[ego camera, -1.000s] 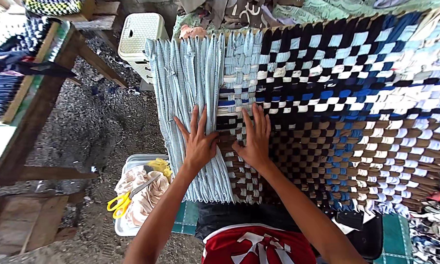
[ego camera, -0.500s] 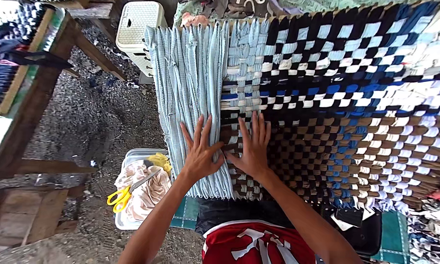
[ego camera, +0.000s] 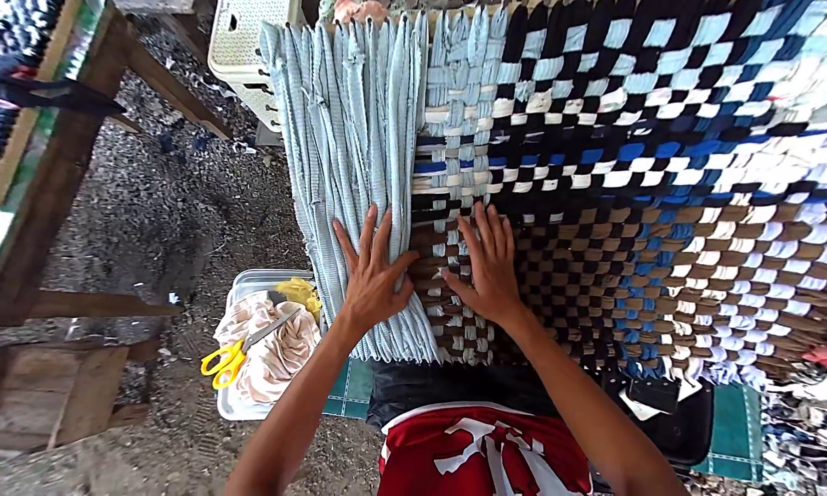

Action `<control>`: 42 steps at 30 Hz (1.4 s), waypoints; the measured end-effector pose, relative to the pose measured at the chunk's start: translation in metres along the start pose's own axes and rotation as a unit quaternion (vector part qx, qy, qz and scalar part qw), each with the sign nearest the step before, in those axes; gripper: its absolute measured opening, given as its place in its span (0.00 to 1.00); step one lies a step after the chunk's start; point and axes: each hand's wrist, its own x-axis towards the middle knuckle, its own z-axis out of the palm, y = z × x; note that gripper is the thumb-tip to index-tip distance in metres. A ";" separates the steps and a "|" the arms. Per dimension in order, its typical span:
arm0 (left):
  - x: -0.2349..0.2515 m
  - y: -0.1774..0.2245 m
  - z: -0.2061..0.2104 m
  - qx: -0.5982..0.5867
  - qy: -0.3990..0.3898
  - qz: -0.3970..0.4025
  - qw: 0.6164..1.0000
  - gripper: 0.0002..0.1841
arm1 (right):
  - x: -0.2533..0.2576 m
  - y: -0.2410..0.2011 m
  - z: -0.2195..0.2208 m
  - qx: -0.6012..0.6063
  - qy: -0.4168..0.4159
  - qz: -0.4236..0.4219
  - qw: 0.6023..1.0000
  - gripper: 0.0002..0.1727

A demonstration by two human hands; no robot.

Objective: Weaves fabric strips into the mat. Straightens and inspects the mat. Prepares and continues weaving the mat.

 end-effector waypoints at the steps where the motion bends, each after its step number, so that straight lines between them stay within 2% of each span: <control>1: -0.003 0.003 -0.002 -0.008 0.007 0.006 1.000 0.21 | -0.004 -0.003 -0.002 0.007 0.002 0.001 1.000 0.55; 5: -0.019 0.017 -0.001 -0.013 -0.016 0.020 1.000 0.17 | -0.020 -0.027 0.005 0.009 0.037 0.028 0.999 0.68; 10: -0.025 0.021 0.005 0.020 -0.060 -0.009 0.998 0.18 | -0.015 -0.048 0.032 -0.059 0.045 0.105 0.992 0.69; 12: -0.024 0.020 0.009 0.029 -0.066 -0.016 0.997 0.16 | -0.013 -0.046 0.033 -0.056 0.032 0.108 0.992 0.69; 16: -0.022 0.015 0.016 0.031 -0.054 -0.021 0.998 0.16 | -0.019 -0.020 0.016 -0.025 0.012 0.070 0.997 0.64; 20: -0.025 0.013 0.017 0.024 -0.036 -0.016 0.999 0.17 | -0.027 -0.001 0.011 -0.009 0.003 0.024 1.000 0.55; 23: -0.031 0.011 0.011 -0.009 -0.001 0.008 1.000 0.17 | -0.030 0.007 0.003 0.012 -0.023 -0.002 1.000 0.53; 25: -0.036 0.016 0.007 -0.028 -0.003 0.021 0.999 0.16 | -0.035 0.002 -0.003 0.031 -0.020 0.000 0.999 0.58; 28: -0.043 0.026 0.004 -0.020 -0.047 0.018 0.999 0.16 | -0.042 -0.018 0.000 0.024 0.003 0.020 1.000 0.67; 34: -0.045 0.032 0.009 -0.005 -0.075 0.008 0.997 0.13 | -0.041 -0.050 0.034 -0.038 -0.004 0.088 0.995 0.72; 42: -0.047 0.025 0.017 -0.004 -0.069 0.001 0.998 0.14 | -0.059 -0.007 0.012 -0.008 -0.019 0.034 0.999 0.58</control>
